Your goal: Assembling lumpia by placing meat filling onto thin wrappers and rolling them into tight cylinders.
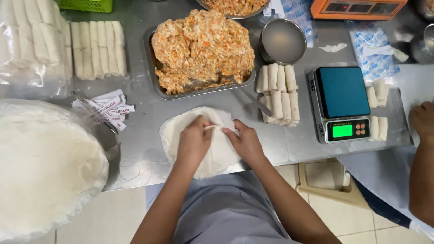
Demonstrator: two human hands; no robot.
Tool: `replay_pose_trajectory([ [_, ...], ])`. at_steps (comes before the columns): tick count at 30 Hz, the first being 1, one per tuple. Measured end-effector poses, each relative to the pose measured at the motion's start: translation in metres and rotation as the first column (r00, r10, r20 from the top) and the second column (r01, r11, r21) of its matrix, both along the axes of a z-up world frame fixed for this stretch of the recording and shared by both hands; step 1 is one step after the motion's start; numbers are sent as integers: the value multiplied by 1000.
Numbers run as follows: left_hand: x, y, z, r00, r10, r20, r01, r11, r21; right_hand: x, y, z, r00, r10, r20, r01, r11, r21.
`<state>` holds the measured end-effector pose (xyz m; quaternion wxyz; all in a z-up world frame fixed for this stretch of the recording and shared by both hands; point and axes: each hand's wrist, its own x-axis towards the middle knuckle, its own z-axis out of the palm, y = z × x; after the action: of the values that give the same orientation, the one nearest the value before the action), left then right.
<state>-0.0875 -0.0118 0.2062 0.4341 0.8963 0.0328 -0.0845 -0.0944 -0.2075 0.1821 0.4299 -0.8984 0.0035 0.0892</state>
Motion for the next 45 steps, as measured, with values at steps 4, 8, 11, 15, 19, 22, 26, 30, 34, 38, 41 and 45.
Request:
replay_pose_trajectory([
  [4, -5, 15, -14, 973, 228, -20, -228, 951, -210, 5, 16, 46, 1000, 27, -14, -26, 998, 63],
  [8, 7, 0, 1, 997, 41, -61, -38, 998, 49, 23, 26, 29, 995, 84, 61, -83, 996, -8],
  [11, 15, -3, -1, 999, 16, -29, -11, 990, 141, 29, 28, 16, 996, 61, 61, -60, 998, -25],
  [15, 5, 25, -11, 955, 283, -92, -294, 945, -142, 21, 17, 19, 998, 22, 57, -26, 997, 73],
  [19, -14, 21, 6, 964, 261, -53, -266, 954, -140, 13, 22, 9, 998, -42, 48, 36, 994, 103],
  [22, -20, 31, 4, 973, 201, 114, -197, 979, -47, 10, 28, 6, 988, -131, 85, 117, 982, 151],
  [26, -40, 85, 20, 902, 382, 203, -367, 924, -110, -2, -5, -11, 966, -258, 2, 254, 951, 176],
  [30, -78, 148, 48, 785, 572, 238, -544, 820, -179, -12, -40, 10, 934, -357, 10, 356, 932, 73],
  [34, -123, 193, 73, 718, 680, 147, -661, 733, -163, -12, -36, 65, 963, -269, -17, 268, 962, -49],
  [38, -177, 240, 61, 678, 677, 287, -725, 682, 103, -6, -33, 78, 957, -288, -20, 283, 948, -144],
  [41, -202, 220, 59, 865, 497, -73, -487, 865, 123, 0, 11, 90, 996, -79, -41, 78, 997, -23],
  [45, -174, 149, 111, 792, -154, -590, 159, 986, -43, -1, 143, 121, 949, 231, -214, -133, 909, 395],
])
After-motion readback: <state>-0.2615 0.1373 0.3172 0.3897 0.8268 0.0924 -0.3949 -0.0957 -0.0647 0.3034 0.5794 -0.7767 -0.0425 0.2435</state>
